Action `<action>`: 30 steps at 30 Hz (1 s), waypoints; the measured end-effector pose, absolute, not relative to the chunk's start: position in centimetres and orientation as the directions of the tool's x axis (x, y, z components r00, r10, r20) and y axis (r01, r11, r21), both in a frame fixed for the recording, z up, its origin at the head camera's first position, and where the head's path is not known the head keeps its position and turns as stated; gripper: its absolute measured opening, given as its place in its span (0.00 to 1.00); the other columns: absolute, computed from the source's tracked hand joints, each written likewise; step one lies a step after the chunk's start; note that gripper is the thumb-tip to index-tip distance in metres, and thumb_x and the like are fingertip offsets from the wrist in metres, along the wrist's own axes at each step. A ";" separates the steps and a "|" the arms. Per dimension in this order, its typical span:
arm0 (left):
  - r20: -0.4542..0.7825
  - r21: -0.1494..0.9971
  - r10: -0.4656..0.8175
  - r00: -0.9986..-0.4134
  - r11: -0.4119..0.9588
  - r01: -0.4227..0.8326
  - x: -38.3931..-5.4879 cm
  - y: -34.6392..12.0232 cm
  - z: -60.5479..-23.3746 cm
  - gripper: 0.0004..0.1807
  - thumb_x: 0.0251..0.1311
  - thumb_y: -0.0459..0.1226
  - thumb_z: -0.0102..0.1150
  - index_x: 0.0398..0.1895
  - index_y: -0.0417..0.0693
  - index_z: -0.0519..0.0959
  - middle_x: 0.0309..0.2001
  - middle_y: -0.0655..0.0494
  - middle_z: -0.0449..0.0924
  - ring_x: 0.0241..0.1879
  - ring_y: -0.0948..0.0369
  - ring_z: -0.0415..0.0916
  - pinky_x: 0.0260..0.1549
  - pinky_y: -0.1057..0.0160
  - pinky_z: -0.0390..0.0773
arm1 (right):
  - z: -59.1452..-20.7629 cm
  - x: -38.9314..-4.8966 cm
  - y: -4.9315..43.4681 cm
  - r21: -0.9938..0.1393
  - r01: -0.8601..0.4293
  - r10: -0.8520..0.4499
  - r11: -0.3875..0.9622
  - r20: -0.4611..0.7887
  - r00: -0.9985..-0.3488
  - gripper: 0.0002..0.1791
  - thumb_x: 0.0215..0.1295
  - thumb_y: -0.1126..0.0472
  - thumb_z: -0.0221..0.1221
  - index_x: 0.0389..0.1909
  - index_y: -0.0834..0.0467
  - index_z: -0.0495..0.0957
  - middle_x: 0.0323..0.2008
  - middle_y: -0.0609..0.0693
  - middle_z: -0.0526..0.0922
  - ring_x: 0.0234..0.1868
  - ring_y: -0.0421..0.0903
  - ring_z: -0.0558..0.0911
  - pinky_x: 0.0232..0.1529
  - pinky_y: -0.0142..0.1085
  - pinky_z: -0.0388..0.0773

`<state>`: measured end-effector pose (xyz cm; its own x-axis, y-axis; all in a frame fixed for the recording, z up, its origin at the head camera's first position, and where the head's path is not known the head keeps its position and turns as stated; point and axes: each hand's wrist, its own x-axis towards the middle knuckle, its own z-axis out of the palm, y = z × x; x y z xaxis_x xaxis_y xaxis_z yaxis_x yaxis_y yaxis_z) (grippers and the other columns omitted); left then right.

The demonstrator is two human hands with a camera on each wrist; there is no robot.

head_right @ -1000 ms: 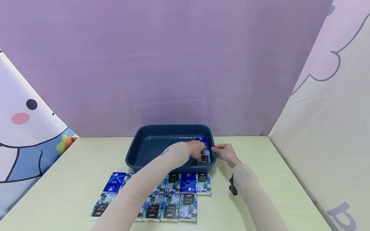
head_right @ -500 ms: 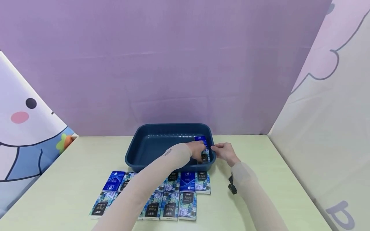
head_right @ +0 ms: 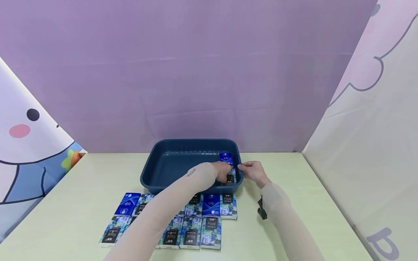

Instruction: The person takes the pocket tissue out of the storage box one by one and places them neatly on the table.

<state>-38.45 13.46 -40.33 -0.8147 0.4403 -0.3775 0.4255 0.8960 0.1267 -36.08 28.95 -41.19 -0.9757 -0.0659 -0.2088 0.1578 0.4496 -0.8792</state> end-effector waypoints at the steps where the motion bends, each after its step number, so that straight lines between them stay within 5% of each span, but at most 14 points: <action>1: -0.375 0.122 0.445 -0.813 0.893 0.432 -38.5 13.4 -40.4 0.12 0.55 0.43 0.62 0.43 0.58 0.77 0.41 0.62 0.78 0.37 0.64 0.72 0.48 0.62 0.75 | -41.2 -36.1 28.9 -0.878 0.161 -0.062 0.450 -0.211 -0.976 0.24 0.66 0.55 0.53 0.55 0.70 0.70 0.52 0.65 0.76 0.42 0.45 0.81 0.47 0.38 0.79; 11: -0.394 0.115 0.440 -0.807 0.895 0.431 -38.8 13.0 -40.6 0.15 0.55 0.44 0.62 0.47 0.60 0.76 0.48 0.62 0.78 0.44 0.65 0.73 0.53 0.59 0.73 | -41.3 -36.3 28.5 -0.871 0.172 -0.076 0.461 -0.231 -0.970 0.24 0.66 0.55 0.52 0.56 0.69 0.69 0.53 0.65 0.75 0.45 0.47 0.81 0.48 0.39 0.78; 24: -0.372 0.163 0.449 -0.812 0.893 0.419 -38.6 11.6 -38.9 0.16 0.48 0.46 0.67 0.39 0.55 0.76 0.36 0.62 0.77 0.34 0.65 0.73 0.38 0.65 0.76 | -41.7 -36.8 28.3 -0.869 0.170 -0.081 0.464 -0.233 -0.969 0.25 0.66 0.54 0.53 0.56 0.69 0.69 0.53 0.65 0.75 0.45 0.48 0.81 0.49 0.40 0.78; 30: -0.340 0.178 0.433 -0.835 0.901 0.395 -38.2 10.8 -37.5 0.21 0.44 0.46 0.70 0.42 0.56 0.75 0.37 0.63 0.76 0.36 0.65 0.72 0.41 0.65 0.76 | -41.7 -37.0 28.7 -0.867 0.180 -0.083 0.464 -0.245 -0.966 0.25 0.67 0.54 0.51 0.56 0.70 0.69 0.56 0.66 0.73 0.51 0.53 0.78 0.53 0.44 0.75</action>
<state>-38.23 10.75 -37.50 -0.8347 0.4332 -0.3400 0.3952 0.9012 0.1781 -36.96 28.65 -41.67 -0.9659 -0.0831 -0.2451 0.1801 0.4642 -0.8672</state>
